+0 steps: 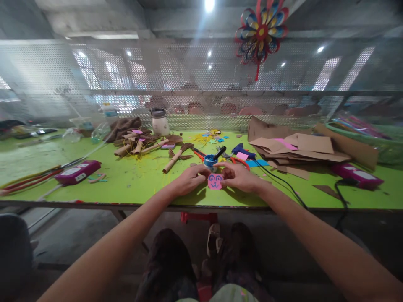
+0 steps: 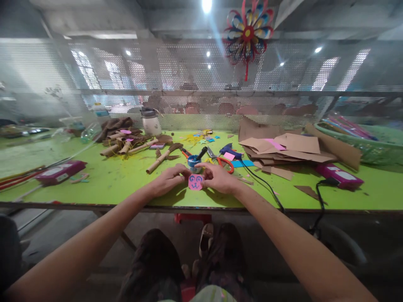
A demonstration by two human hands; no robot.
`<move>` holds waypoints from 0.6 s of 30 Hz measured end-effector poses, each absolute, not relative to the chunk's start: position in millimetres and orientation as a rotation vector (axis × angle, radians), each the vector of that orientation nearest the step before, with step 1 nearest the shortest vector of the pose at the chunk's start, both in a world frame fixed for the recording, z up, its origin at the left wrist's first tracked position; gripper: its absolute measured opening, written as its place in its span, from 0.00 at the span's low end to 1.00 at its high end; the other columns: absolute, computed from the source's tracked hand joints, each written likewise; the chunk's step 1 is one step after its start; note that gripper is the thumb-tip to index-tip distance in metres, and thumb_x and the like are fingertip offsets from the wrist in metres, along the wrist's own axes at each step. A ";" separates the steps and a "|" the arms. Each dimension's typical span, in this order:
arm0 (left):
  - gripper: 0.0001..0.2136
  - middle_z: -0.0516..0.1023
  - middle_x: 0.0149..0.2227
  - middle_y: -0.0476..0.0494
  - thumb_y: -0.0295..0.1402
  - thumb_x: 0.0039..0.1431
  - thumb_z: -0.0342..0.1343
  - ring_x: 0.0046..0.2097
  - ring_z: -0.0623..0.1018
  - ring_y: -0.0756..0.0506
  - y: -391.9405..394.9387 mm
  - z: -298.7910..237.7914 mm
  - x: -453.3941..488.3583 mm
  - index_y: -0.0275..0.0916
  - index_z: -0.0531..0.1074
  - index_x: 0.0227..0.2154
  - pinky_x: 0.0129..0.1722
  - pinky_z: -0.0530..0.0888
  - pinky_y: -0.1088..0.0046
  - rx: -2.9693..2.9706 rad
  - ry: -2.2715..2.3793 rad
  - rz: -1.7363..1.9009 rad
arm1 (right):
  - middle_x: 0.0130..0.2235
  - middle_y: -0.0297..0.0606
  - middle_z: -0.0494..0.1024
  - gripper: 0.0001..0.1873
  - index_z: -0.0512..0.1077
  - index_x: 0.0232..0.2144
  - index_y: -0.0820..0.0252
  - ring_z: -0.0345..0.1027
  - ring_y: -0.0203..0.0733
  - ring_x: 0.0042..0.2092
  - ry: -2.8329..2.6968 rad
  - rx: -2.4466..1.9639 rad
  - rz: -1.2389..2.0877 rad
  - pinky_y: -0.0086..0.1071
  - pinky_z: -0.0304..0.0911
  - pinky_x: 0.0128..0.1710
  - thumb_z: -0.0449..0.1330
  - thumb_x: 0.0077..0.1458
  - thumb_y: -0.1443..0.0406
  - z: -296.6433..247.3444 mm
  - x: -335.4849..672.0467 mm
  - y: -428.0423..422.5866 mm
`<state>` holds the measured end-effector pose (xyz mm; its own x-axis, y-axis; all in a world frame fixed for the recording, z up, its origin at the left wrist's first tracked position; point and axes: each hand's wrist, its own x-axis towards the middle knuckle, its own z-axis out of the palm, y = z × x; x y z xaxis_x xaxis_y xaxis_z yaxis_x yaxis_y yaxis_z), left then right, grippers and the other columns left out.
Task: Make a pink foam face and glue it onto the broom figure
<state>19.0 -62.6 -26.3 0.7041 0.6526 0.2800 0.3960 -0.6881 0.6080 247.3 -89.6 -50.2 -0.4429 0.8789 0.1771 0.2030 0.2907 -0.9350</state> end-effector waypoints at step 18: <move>0.13 0.75 0.25 0.46 0.40 0.54 0.57 0.28 0.72 0.50 -44.6 -22.2 19.6 0.33 0.76 0.31 0.29 0.67 0.75 2.032 0.733 0.690 | 0.26 0.36 0.77 0.15 0.74 0.31 0.64 0.69 0.35 0.27 -1.681 -1.012 1.167 0.30 0.61 0.26 0.67 0.47 0.57 -45.0 248.7 -88.5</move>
